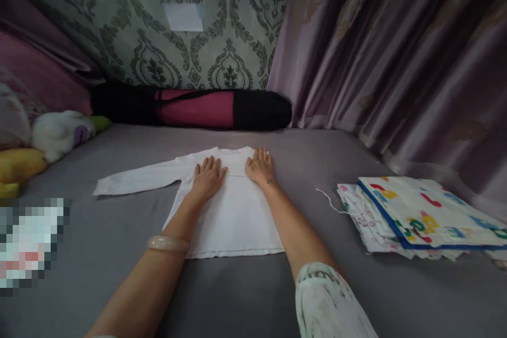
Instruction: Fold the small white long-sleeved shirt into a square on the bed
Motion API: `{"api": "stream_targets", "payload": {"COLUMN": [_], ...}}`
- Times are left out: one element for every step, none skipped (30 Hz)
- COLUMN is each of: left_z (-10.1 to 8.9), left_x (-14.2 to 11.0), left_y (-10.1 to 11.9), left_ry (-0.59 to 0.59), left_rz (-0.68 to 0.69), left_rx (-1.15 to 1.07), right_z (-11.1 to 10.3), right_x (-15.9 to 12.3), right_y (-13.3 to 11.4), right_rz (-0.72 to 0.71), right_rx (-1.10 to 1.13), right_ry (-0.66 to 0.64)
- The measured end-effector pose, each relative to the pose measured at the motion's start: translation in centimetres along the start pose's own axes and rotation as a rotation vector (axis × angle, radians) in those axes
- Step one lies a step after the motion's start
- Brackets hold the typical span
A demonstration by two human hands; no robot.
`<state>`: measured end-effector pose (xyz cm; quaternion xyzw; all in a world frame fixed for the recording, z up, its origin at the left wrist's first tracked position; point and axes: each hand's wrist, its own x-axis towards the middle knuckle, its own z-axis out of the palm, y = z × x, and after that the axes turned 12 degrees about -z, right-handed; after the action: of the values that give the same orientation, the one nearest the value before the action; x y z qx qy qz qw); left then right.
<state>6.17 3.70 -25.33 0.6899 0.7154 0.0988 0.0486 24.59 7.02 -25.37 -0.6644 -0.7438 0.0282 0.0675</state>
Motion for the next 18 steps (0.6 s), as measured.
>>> {"api": "stream_targets", "payload": {"left_z": [0.1,0.1,0.1,0.2,0.2,0.3,0.4,0.5,0.7,0.8,1.0,1.2,1.3,1.4,1.5,1.6,1.6,1.6], "left_x": [0.0,0.0,0.0,0.0,0.0,0.1,0.1,0.1,0.1,0.1,0.2,0.2,0.2,0.2,0.2,0.2,0.2,0.2], "left_y": [0.0,-0.1,-0.1,-0.2,-0.3,-0.3,-0.4,-0.4,-0.5,-0.6,-0.6,-0.7,-0.8,-0.8,-0.9,-1.0,-1.0,-1.1], "left_ry": [-0.001,-0.005,-0.012,-0.019,-0.021,-0.017,-0.007,0.006,0.021,0.033,0.044,0.055,0.068,0.081,0.091,0.100,0.108,0.117], "left_rz": [0.002,0.002,0.001,0.000,0.000,0.003,0.010,0.018,0.025,0.031,0.035,0.039,0.043,0.048,0.053,0.058,0.062,0.067], "left_rx": [0.003,0.006,0.008,0.008,0.007,0.005,0.002,0.000,-0.003,-0.005,-0.007,-0.008,-0.008,-0.007,-0.006,-0.004,-0.004,-0.004], "right_z": [0.1,0.2,0.2,0.1,-0.1,-0.2,-0.4,-0.6,-0.7,-0.7,-0.7,-0.6,-0.5,-0.4,-0.4,-0.4,-0.5,-0.6], "right_x": [0.0,-0.1,-0.1,-0.1,-0.2,-0.3,-0.7,-1.1,-1.8,-2.7,-3.7,-4.9,-6.1,-7.3,-8.4,-9.3,-10.2,-10.9], "right_y": [0.1,0.2,0.3,0.4,0.4,0.3,0.2,-0.1,-0.5,-1.1,-1.8,-2.5,-3.3,-3.9,-4.4,-4.6,-4.6,-4.2], "right_rz": [-0.006,-0.011,-0.016,-0.021,-0.026,-0.034,-0.048,-0.075,-0.114,-0.162,-0.219,-0.281,-0.341,-0.399,-0.445,-0.473,-0.481,-0.470], "right_rx": [-0.001,0.000,0.005,0.013,0.024,0.033,0.037,0.034,0.029,0.025,0.028,0.042,0.069,0.096,0.115,0.130,0.137,0.138], "right_ry": [0.001,0.007,0.015,0.022,0.030,0.042,0.062,0.087,0.108,0.117,0.110,0.081,0.036,-0.006,-0.034,-0.055,-0.065,-0.068]}}
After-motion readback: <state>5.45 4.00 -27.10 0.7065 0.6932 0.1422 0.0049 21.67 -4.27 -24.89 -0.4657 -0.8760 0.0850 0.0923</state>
